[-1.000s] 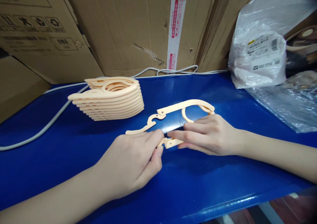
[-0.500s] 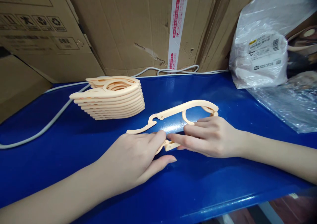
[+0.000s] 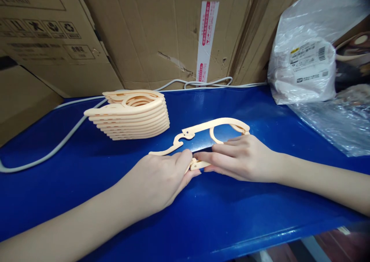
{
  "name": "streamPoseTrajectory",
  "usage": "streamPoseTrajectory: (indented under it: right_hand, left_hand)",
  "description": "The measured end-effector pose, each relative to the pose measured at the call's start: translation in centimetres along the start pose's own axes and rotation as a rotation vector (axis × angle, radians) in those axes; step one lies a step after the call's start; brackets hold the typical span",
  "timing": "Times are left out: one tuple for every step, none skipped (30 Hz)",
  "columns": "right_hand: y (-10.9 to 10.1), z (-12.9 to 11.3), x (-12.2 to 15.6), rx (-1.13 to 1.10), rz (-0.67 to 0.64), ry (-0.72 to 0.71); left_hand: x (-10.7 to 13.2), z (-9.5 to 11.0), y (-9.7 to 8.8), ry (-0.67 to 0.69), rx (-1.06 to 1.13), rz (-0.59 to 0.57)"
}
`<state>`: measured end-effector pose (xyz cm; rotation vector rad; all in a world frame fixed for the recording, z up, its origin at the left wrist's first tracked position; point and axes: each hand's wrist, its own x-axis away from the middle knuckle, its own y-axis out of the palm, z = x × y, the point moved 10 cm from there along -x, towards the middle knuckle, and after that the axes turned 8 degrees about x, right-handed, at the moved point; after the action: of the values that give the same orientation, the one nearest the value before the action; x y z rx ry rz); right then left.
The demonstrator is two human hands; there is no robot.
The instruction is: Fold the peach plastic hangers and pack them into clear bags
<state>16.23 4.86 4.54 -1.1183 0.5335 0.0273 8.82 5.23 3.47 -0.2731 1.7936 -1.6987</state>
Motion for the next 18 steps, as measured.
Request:
streamPoseTrajectory:
  right_hand:
    - [0.2, 0.2, 0.0, -0.018, -0.016, 0.016]
    - [0.4, 0.4, 0.0, -0.036, -0.031, 0.033]
    - [0.5, 0.6, 0.0, -0.051, -0.042, 0.051]
    - [0.7, 0.8, 0.0, -0.063, -0.048, 0.066]
    - [0.8, 1.0, 0.0, -0.070, -0.053, 0.077]
    - [0.9, 1.2, 0.1, -0.072, -0.057, 0.085]
    - [0.9, 1.3, 0.1, -0.071, -0.057, 0.090]
    - [1.0, 1.4, 0.1, -0.068, -0.056, 0.093]
    - [1.0, 1.5, 0.1, -0.062, -0.051, 0.094]
    - [0.9, 1.5, 0.2, -0.053, -0.040, 0.094]
    - [0.8, 1.5, 0.2, -0.043, -0.030, 0.091]
    - [0.8, 1.4, 0.2, -0.036, -0.025, 0.085]
    - [0.8, 1.3, 0.2, -0.034, -0.027, 0.078]
    - [0.7, 1.2, 0.1, -0.038, -0.031, 0.073]
    - [0.7, 1.1, 0.1, -0.046, -0.034, 0.071]
    - [0.7, 1.1, 0.1, -0.055, -0.037, 0.072]
    - [0.6, 1.1, 0.0, -0.064, -0.036, 0.075]
    - [0.6, 1.1, 0.0, -0.071, -0.032, 0.080]
  left_hand:
    - [0.0, -0.2, 0.1, 0.000, 0.015, -0.011]
    - [0.1, -0.5, 0.3, -0.003, 0.032, -0.025]
    - [0.2, -0.8, 0.5, -0.011, 0.040, -0.035]
    - [0.3, -1.2, 0.7, -0.022, 0.036, -0.038]
    - [0.4, -1.6, 0.8, -0.036, 0.024, -0.035]
    - [0.5, -1.9, 0.9, -0.043, 0.011, -0.032]
    - [0.6, -2.1, 1.0, -0.044, 0.001, -0.032]
    - [0.6, -2.1, 1.0, -0.038, -0.009, -0.024]
    - [0.5, -2.0, 0.9, -0.028, -0.018, -0.011]
    - [0.5, -1.8, 0.7, -0.015, -0.024, -0.005]
    - [0.4, -1.6, 0.6, -0.003, -0.031, -0.008]
    - [0.3, -1.3, 0.4, 0.007, -0.044, -0.005]
    - [0.2, -1.1, 0.2, 0.016, -0.061, -0.003]
    - [0.1, -0.8, -0.1, 0.027, -0.080, 0.001]
    - [0.1, -0.6, -0.2, 0.037, -0.101, 0.003]
    - [0.1, -0.4, -0.4, 0.046, -0.127, 0.017]
    - [0.2, -0.2, -0.6, 0.056, -0.156, 0.031]
    - [0.2, -0.1, -0.7, 0.061, -0.183, 0.039]
